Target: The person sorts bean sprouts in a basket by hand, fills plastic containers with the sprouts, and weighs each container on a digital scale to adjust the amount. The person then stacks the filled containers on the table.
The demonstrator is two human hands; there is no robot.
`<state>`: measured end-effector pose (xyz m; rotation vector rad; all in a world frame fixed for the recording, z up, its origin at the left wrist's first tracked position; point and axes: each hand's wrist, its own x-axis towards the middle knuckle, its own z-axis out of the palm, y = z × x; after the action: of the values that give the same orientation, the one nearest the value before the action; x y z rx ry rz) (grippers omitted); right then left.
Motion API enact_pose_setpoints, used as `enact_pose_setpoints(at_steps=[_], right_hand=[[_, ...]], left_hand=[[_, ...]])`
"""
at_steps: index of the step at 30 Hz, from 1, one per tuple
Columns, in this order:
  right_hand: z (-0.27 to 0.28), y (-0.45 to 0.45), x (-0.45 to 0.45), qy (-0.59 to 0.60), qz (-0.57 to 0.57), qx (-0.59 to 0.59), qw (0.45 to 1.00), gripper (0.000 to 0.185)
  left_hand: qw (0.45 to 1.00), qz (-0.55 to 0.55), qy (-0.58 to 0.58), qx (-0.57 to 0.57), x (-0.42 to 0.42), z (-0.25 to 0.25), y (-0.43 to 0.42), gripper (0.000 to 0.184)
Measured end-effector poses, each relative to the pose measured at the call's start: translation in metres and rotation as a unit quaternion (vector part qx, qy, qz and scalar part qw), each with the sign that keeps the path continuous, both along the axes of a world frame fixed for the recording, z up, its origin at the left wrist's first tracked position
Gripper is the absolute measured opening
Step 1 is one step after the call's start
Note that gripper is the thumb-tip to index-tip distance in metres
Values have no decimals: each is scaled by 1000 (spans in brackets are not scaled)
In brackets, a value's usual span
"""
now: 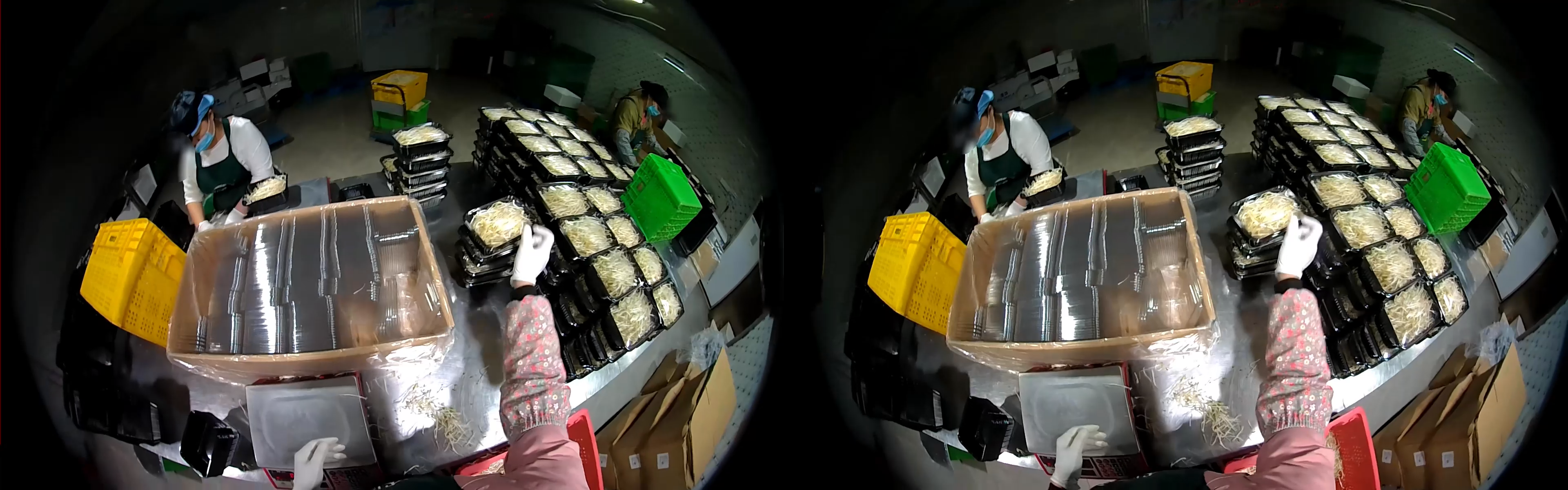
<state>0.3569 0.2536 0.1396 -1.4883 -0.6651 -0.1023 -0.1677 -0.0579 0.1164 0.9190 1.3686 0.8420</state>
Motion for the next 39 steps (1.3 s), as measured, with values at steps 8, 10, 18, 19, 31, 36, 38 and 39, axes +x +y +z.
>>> enact_pose_setpoints(at_steps=[8,10,18,19,31,36,38,39], right_hand=[[12,39,3,-439,103,-411,793,50],[12,25,-12,-429,45,-435,790,49],[29,20,-5,-395,67,-503,765,58],[34,23,1,-382,90,-508,767,61],[45,-81,-23,-371,192,-124,900,35],[-29,-163,-38,-284,276,-202,896,43],[-44,-189,-63,-200,322,-214,901,43],[-36,-203,-90,-175,355,-212,894,41]], left_hand=[[998,47,19,-48,12,20,2,29],[998,48,17,-37,15,13,-2,28],[999,51,-3,-3,10,14,-13,26],[998,61,17,20,3,14,-15,25],[649,237,698,186,-238,-51,-51,73],[746,129,652,46,-274,-72,-62,42],[764,104,637,20,-274,-57,-54,39],[780,175,601,-6,-266,-45,-46,38]])
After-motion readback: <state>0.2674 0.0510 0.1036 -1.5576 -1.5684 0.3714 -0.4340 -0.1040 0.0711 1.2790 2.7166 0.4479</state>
